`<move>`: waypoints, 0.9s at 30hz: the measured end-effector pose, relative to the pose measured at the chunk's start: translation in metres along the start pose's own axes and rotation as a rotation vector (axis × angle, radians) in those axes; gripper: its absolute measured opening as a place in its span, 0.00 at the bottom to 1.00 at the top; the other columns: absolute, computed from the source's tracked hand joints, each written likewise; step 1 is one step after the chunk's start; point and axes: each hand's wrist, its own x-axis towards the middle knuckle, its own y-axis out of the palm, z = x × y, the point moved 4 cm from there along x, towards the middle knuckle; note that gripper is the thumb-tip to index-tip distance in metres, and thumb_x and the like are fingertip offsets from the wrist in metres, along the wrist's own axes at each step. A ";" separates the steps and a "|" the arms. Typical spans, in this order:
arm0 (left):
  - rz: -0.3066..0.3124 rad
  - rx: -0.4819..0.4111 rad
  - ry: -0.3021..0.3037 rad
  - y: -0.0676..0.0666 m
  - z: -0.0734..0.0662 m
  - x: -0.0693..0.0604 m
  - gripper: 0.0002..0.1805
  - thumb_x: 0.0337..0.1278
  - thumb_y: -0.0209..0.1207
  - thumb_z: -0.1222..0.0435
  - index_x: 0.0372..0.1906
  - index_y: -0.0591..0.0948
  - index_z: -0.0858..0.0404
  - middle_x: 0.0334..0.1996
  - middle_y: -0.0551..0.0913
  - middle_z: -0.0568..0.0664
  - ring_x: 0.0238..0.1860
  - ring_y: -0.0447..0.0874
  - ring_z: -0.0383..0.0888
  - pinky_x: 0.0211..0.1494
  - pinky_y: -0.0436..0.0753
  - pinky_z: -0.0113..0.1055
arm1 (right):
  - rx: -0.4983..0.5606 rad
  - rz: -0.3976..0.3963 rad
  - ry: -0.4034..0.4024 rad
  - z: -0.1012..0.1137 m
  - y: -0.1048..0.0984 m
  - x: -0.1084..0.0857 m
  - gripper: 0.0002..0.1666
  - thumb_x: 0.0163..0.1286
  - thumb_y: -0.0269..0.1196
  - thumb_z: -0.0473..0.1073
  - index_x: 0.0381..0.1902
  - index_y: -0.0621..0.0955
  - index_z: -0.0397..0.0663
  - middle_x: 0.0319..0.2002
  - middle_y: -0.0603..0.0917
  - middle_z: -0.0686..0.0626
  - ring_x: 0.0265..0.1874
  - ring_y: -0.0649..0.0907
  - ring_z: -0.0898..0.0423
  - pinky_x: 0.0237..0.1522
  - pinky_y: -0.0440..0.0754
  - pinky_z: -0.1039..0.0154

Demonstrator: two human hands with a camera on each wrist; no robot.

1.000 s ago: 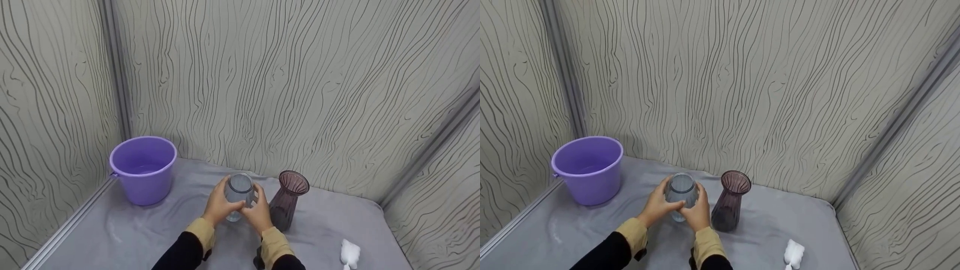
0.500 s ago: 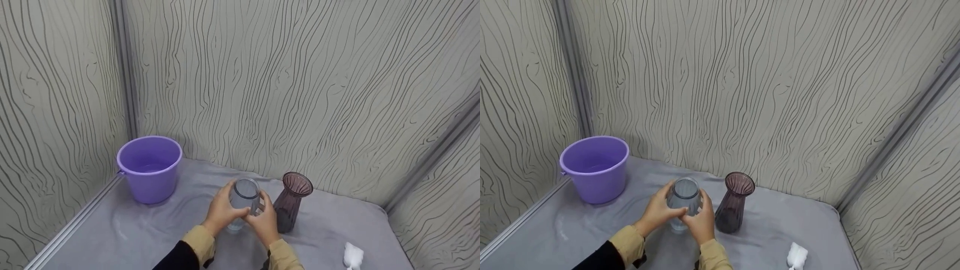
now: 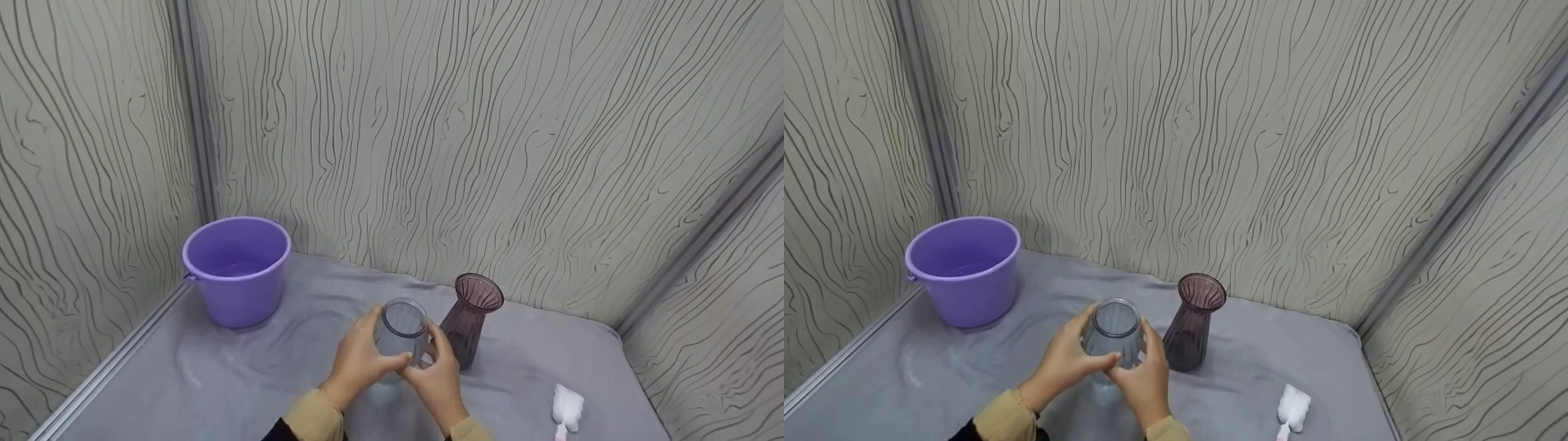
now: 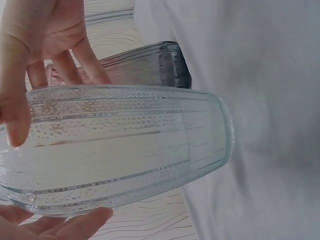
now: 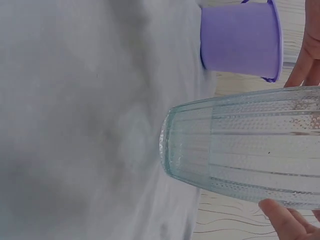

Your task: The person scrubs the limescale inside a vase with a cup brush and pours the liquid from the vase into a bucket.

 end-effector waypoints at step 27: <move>0.008 0.011 0.065 0.007 0.000 -0.049 0.54 0.36 0.78 0.45 0.70 0.72 0.66 0.62 0.78 0.64 0.55 0.81 0.61 0.52 0.81 0.58 | -0.096 -0.076 0.083 0.000 -0.008 -0.057 0.54 0.48 0.81 0.38 0.72 0.70 0.45 0.65 0.73 0.36 0.55 0.81 0.36 0.42 0.87 0.48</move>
